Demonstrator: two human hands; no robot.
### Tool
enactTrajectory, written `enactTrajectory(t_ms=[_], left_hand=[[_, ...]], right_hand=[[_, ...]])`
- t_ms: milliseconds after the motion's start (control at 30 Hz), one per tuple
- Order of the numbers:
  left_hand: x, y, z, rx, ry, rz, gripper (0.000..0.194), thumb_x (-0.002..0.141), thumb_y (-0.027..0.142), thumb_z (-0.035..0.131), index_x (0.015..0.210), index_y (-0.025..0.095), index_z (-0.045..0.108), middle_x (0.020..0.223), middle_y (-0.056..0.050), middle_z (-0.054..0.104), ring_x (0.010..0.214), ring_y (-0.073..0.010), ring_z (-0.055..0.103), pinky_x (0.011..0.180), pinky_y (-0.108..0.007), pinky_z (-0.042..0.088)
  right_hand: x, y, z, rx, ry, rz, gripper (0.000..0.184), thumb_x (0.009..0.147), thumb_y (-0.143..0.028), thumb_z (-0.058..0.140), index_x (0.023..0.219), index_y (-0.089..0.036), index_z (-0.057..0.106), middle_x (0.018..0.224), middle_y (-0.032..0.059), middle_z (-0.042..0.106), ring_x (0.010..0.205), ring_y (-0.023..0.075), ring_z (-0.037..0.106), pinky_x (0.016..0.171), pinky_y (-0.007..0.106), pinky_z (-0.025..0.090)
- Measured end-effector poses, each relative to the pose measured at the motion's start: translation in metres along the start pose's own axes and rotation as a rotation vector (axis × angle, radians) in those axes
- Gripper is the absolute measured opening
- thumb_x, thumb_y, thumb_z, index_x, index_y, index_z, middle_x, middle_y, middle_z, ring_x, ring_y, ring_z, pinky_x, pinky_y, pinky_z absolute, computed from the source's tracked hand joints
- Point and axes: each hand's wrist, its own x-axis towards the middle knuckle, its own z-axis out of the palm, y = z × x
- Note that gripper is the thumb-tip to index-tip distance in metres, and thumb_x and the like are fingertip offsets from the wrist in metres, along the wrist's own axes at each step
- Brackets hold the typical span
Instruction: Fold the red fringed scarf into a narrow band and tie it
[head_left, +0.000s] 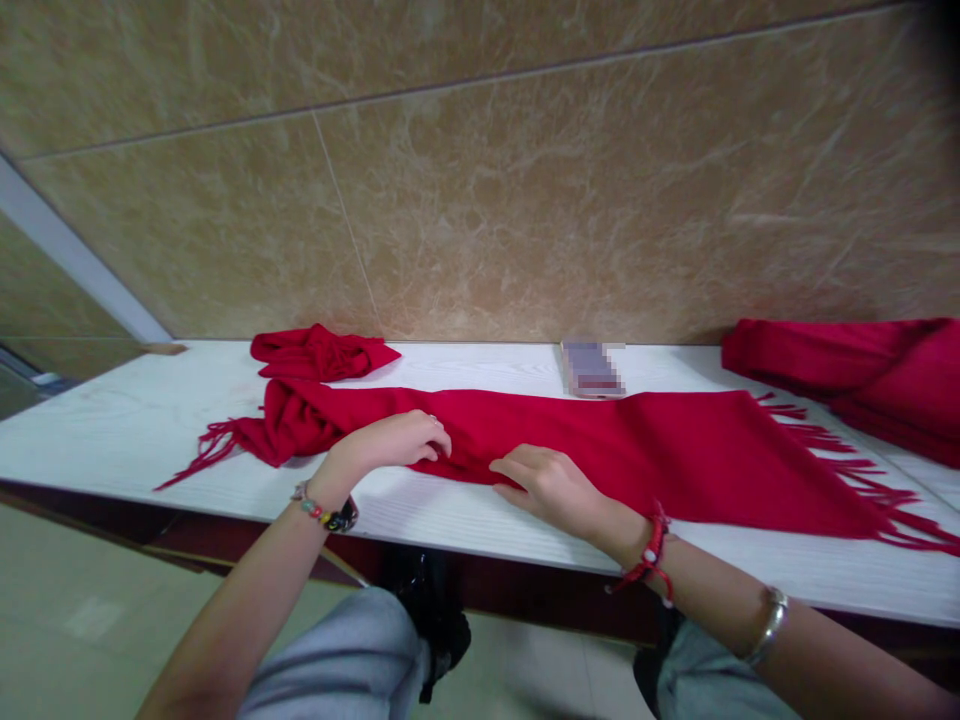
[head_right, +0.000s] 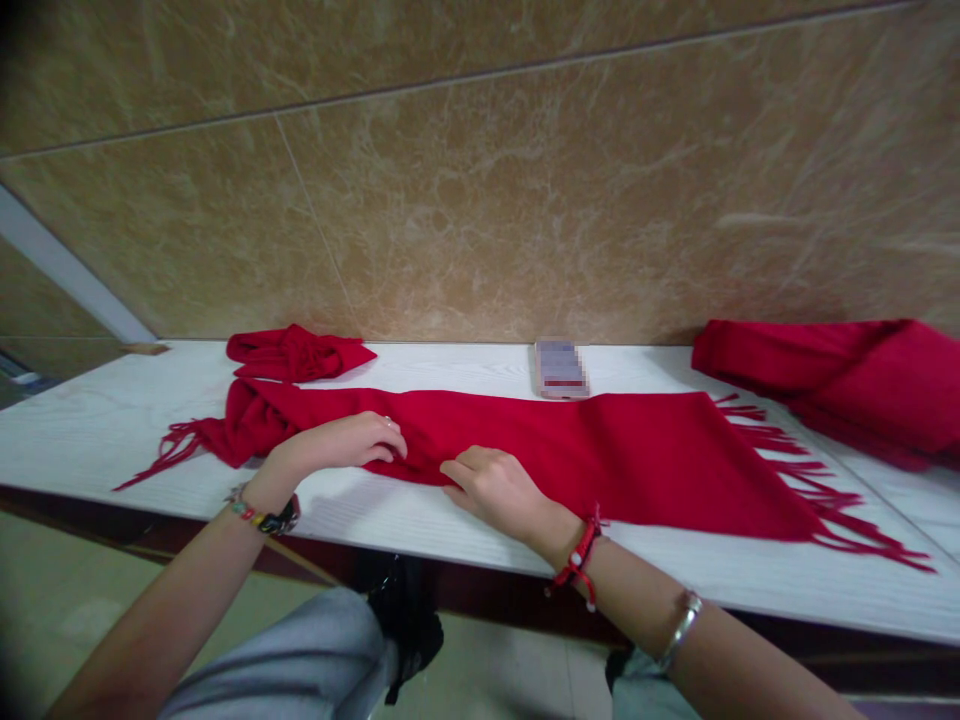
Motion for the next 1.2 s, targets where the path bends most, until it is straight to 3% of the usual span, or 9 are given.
enactTrajectory(t_ms=[333,600,700,967,1133,1200], left_hand=[[-0.013,0.018,-0.018,-0.001,0.021,0.007,0.023,0.079,0.006,0.046,0.085,0.019,0.064,0.084,0.0,0.063,0.08,-0.0124,0.056,0.076,-0.02,0.038],[-0.011,0.023,-0.006,0.008,-0.106,-0.142,0.025,0.067,0.002,0.045,0.078,0.019,0.061,0.068,0.001,0.059,0.062,-0.0122,0.05,0.056,-0.021,0.036],[-0.012,0.021,-0.007,-0.041,-0.139,-0.129,0.025,0.067,0.003,0.045,0.078,0.018,0.061,0.07,0.001,0.06,0.062,-0.0119,0.051,0.056,-0.02,0.036],[-0.012,0.019,-0.007,-0.013,-0.094,-0.113,0.011,0.076,0.015,0.048,0.076,0.018,0.059,0.074,0.0,0.059,0.067,-0.0134,0.052,0.062,-0.022,0.039],[0.0,0.02,0.0,0.065,0.097,-0.063,0.018,0.087,0.023,0.043,0.089,0.016,0.059,0.093,-0.005,0.058,0.087,-0.0167,0.053,0.08,-0.026,0.039],[0.006,0.019,0.003,0.068,0.102,-0.036,0.021,0.089,0.024,0.04,0.094,0.016,0.059,0.097,-0.006,0.058,0.092,-0.0169,0.052,0.085,-0.027,0.038]], right_hand=[[0.001,-0.002,-0.006,-0.032,-0.008,-0.041,0.024,0.09,-0.016,0.04,0.087,-0.014,0.064,0.076,0.0068,0.064,0.072,0.015,0.058,0.066,0.025,0.044],[0.001,-0.004,-0.004,-0.006,-0.029,-0.103,0.021,0.088,-0.018,0.045,0.081,-0.016,0.065,0.079,0.0067,0.064,0.076,0.0155,0.057,0.07,0.027,0.044],[0.001,-0.003,-0.004,0.008,-0.029,-0.108,0.021,0.088,-0.019,0.045,0.081,-0.016,0.065,0.08,0.0071,0.064,0.078,0.0154,0.057,0.072,0.027,0.044],[0.0,0.0,-0.002,0.023,-0.025,-0.121,0.023,0.088,-0.018,0.044,0.081,-0.014,0.066,0.079,0.0069,0.064,0.074,0.0162,0.058,0.067,0.027,0.047],[-0.001,0.0,0.002,0.042,0.051,-0.123,0.022,0.087,-0.022,0.047,0.096,-0.015,0.066,0.099,0.0099,0.064,0.095,0.0205,0.057,0.085,0.035,0.045],[-0.002,0.0,0.004,0.071,0.03,-0.112,0.024,0.088,-0.023,0.047,0.101,-0.015,0.065,0.105,0.0101,0.063,0.101,0.0207,0.055,0.089,0.035,0.044]])
